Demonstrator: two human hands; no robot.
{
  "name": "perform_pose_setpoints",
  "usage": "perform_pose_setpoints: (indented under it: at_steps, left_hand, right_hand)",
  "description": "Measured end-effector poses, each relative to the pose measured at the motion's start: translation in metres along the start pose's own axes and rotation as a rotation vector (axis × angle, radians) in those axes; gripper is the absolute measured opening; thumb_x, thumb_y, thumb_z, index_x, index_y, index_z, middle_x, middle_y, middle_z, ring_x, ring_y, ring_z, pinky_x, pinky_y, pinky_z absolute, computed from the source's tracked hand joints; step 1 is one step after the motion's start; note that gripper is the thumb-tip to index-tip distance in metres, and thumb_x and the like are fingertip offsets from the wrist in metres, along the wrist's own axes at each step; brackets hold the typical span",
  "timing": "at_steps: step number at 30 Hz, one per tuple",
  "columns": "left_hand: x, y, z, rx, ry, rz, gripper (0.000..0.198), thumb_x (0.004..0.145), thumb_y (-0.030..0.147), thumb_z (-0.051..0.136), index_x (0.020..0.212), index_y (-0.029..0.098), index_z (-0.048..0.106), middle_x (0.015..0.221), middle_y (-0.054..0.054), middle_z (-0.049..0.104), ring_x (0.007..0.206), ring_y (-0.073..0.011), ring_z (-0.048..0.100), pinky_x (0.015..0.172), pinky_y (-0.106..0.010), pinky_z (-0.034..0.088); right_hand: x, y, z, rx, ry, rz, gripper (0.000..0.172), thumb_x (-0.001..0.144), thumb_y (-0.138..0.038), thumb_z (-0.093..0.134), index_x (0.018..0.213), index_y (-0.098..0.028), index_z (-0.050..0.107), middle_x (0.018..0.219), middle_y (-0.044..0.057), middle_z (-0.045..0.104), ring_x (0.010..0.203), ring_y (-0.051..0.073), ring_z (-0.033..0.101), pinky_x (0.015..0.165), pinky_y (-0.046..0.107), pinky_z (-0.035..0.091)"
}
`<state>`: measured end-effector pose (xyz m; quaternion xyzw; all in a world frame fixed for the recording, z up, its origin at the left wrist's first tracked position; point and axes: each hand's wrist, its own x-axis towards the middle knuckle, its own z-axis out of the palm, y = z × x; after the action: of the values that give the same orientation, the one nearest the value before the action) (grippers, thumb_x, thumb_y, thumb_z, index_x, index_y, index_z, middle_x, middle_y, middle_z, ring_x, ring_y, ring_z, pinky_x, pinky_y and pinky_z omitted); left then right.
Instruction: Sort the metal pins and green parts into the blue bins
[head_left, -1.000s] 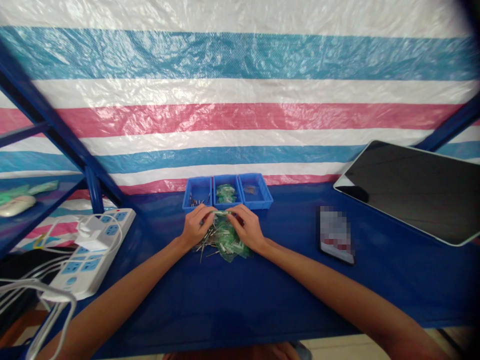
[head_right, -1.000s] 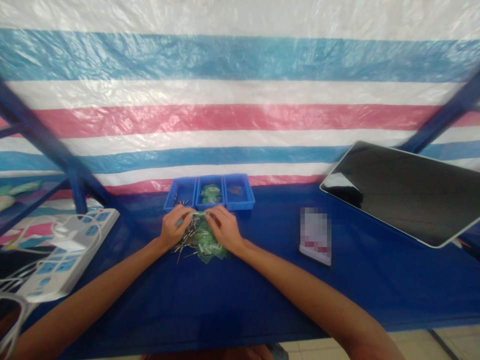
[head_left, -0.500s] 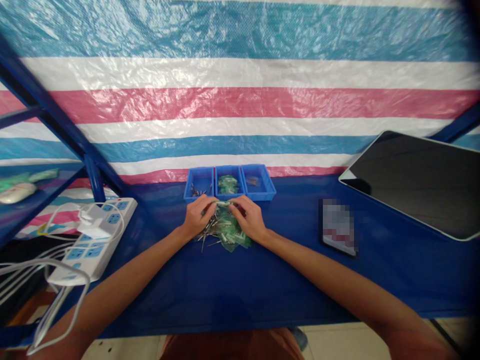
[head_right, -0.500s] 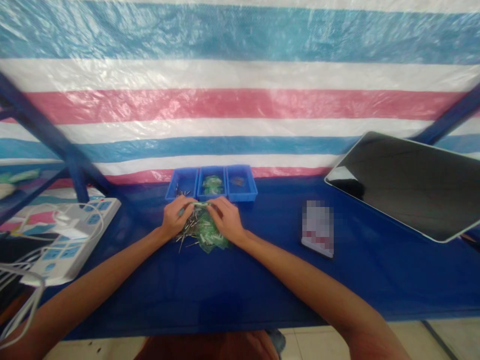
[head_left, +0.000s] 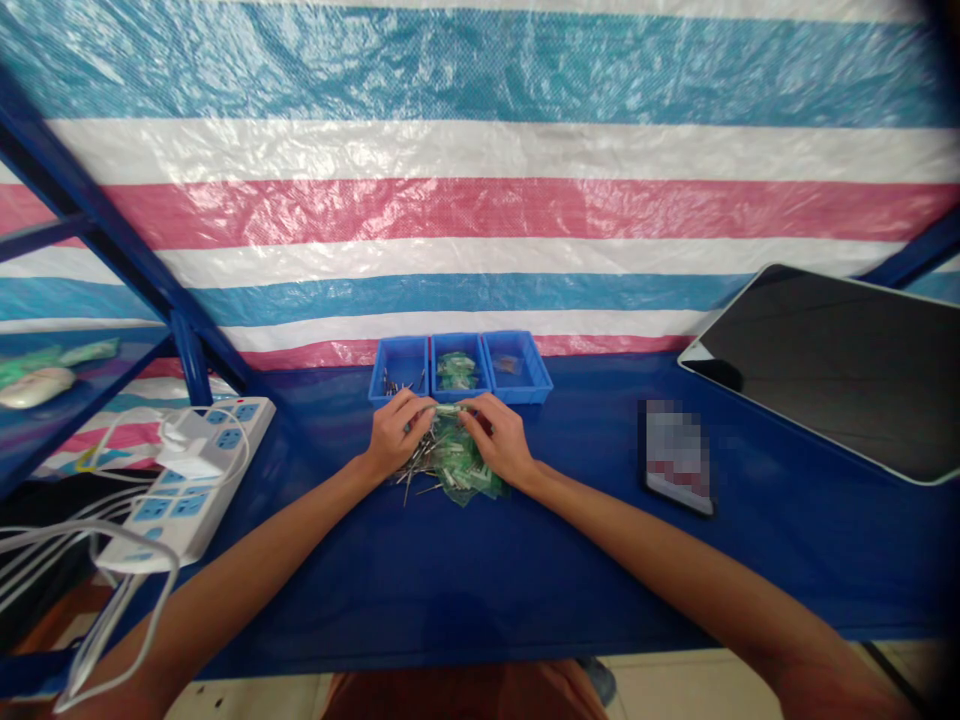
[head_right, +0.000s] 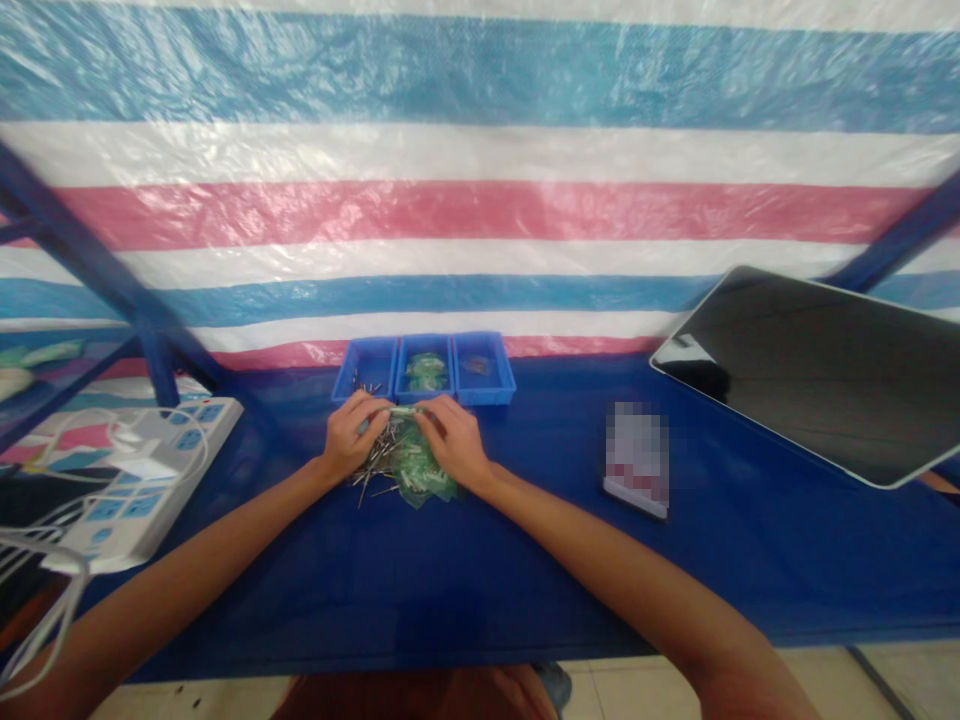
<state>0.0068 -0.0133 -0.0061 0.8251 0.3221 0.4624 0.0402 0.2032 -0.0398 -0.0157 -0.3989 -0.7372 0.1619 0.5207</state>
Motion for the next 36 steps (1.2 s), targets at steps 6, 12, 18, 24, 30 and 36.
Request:
perform_pose_setpoints:
  at_steps: [6, 12, 18, 24, 30, 36]
  left_hand:
    - [0.0, 0.001, 0.0, -0.004, 0.043, -0.008, 0.014, 0.088, 0.023, 0.054, 0.093, 0.016, 0.064, 0.093, -0.005, 0.057, 0.063, -0.0074, 0.051, 0.065, -0.023, 0.048]
    - [0.001, 0.0, 0.0, -0.064, -0.003, 0.01, 0.012, 0.088, 0.02, 0.053, 0.093, 0.016, 0.063, 0.093, -0.007, 0.063, 0.071, -0.011, 0.055, 0.066, -0.024, 0.047]
    - [0.002, -0.004, 0.001, -0.013, 0.018, 0.061, 0.011, 0.086, 0.019, 0.055, 0.094, 0.016, 0.062, 0.081, -0.004, 0.065, 0.064, -0.0108, 0.051, 0.066, -0.026, 0.046]
    - [0.002, -0.005, 0.002, 0.021, 0.033, 0.069, 0.014, 0.086, 0.026, 0.056, 0.095, 0.016, 0.063, 0.07, -0.001, 0.06, 0.057, -0.0097, 0.048, 0.06, -0.024, 0.044]
    - [-0.002, -0.006, 0.004, 0.018, 0.039, 0.021, 0.019, 0.084, 0.026, 0.059, 0.1, 0.015, 0.06, 0.075, -0.002, 0.063, 0.054, -0.0089, 0.05, 0.06, -0.024, 0.046]
    - [-0.006, -0.01, 0.009, 0.069, 0.112, -0.037, 0.017, 0.084, 0.029, 0.06, 0.092, 0.015, 0.062, 0.098, -0.009, 0.066, 0.062, -0.0105, 0.059, 0.063, -0.025, 0.051]
  right_hand:
    - [0.0, 0.001, 0.0, 0.003, -0.006, 0.004, 0.022, 0.093, -0.029, 0.046, 0.101, -0.018, 0.063, 0.086, 0.006, 0.063, 0.075, 0.016, 0.057, 0.072, 0.029, 0.047]
    - [0.0, 0.001, 0.002, 0.011, 0.006, -0.008, 0.021, 0.093, -0.028, 0.047, 0.099, -0.018, 0.064, 0.086, 0.006, 0.064, 0.077, 0.017, 0.058, 0.074, 0.029, 0.046]
    - [0.0, 0.003, 0.004, 0.008, 0.025, -0.019, 0.02, 0.092, -0.028, 0.047, 0.095, -0.019, 0.065, 0.083, 0.006, 0.063, 0.076, 0.017, 0.058, 0.072, 0.029, 0.046]
    - [0.0, 0.004, 0.005, 0.025, 0.032, -0.014, 0.019, 0.092, -0.027, 0.047, 0.093, -0.018, 0.064, 0.083, 0.005, 0.063, 0.077, 0.016, 0.058, 0.073, 0.028, 0.046]
    - [-0.001, 0.004, 0.005, 0.003, 0.031, -0.005, 0.019, 0.092, -0.028, 0.048, 0.09, -0.018, 0.064, 0.08, 0.004, 0.063, 0.071, 0.015, 0.057, 0.069, 0.027, 0.045]
    - [-0.004, 0.007, 0.006, 0.067, 0.067, 0.106, 0.029, 0.09, -0.029, 0.051, 0.117, -0.02, 0.052, 0.078, 0.0, 0.063, 0.057, 0.012, 0.055, 0.06, 0.024, 0.047]
